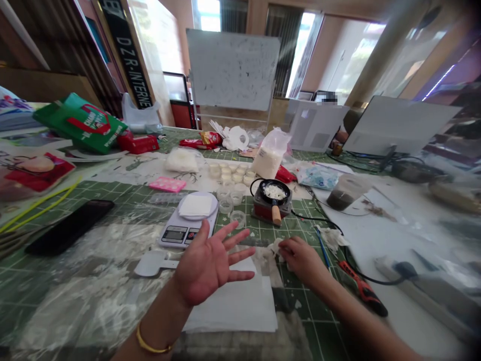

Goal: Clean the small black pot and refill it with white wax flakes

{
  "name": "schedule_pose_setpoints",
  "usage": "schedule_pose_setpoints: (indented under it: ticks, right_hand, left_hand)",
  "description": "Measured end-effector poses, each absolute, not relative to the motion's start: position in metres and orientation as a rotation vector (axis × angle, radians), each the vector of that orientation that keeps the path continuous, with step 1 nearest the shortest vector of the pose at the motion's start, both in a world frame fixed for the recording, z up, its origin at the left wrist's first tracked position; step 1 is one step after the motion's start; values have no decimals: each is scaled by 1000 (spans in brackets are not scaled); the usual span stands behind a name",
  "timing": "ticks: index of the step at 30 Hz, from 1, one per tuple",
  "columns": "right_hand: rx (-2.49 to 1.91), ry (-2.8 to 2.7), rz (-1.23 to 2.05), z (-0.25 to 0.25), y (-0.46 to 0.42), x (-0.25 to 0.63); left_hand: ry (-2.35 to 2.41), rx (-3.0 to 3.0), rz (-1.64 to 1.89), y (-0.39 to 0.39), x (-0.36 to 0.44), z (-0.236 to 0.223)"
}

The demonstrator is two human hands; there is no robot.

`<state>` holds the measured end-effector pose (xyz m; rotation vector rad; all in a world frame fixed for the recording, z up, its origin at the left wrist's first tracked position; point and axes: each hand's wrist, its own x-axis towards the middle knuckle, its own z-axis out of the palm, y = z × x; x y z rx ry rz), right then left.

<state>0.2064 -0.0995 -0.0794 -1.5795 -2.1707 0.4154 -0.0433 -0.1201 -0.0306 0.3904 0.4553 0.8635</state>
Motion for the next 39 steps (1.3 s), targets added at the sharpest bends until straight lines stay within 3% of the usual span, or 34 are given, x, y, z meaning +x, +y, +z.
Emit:
schedule_pose_setpoints:
  ticks: [3,7,11,16,21,27,32,36,39]
  right_hand:
    - [-1386,-1969,407,-68,-109,199]
    - [-1006,-2224,507,-71,-122,175]
    - [-971,-2335,614,-82,-119,179]
    - [-1129,-2063,376,-72,-124,198]
    - [-674,-2427,452,-71,-132,186]
    - [-1115,-2324,503,-78,-110,227]
    - [-1314,-2307,526,-59,-107,253]
    - [-1738,-1905,398,-46,-88,275]
    - [-1811,-1719,541,-49,-63,284]
  left_hand:
    - [526,341,859,-121,-26,-40]
    - [538,308,851,-125,-5,-48]
    - [519,310,844,-128,-12,-45]
    - [532,313,981,-128,-26,-34]
    - [495,313,920,-133,-15,-27]
    - [600,488,1117,-130,-39,-9]
    - [688,396,923,-110,-25,-13]
    - [676,380,867,-89,-4,-22]
    - [744,395,888,-69,8,-28]
